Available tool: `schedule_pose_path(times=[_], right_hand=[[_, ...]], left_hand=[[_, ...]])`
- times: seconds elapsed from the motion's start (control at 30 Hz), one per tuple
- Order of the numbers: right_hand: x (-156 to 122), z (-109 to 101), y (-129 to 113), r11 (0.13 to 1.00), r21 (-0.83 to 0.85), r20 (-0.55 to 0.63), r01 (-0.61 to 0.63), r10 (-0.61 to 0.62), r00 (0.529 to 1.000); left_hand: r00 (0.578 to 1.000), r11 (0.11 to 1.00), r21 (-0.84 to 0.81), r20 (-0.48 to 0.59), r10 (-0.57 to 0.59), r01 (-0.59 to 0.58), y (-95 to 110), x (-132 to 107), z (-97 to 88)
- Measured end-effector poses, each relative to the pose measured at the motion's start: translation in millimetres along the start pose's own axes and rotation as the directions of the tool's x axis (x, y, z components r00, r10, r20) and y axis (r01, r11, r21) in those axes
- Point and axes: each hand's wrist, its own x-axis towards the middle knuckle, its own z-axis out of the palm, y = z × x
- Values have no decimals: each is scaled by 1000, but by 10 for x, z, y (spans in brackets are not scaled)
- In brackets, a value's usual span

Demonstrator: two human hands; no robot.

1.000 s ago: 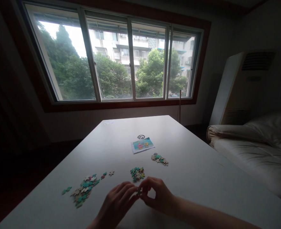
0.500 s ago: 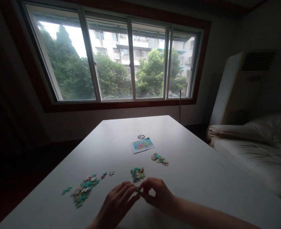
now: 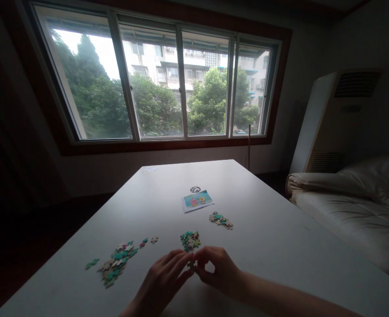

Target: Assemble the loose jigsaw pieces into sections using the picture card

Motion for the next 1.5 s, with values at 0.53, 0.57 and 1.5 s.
schedule_pose_path(times=[0.53,0.57,1.5], right_hand=[[-1,-22,-14,999,-32,35,-13,14,999],[1,-25,-13,999,-34,36,-17,19,999],[-1,-25,-23,990,-138,65,35,-26,998]], left_hand=[[1000,1000,2,15,-17,17,-12,-41,27],[1000,1000,-5,14,-18,18,-12,-39,24],[998,998,-11,2,-65,65,32,-46,38]])
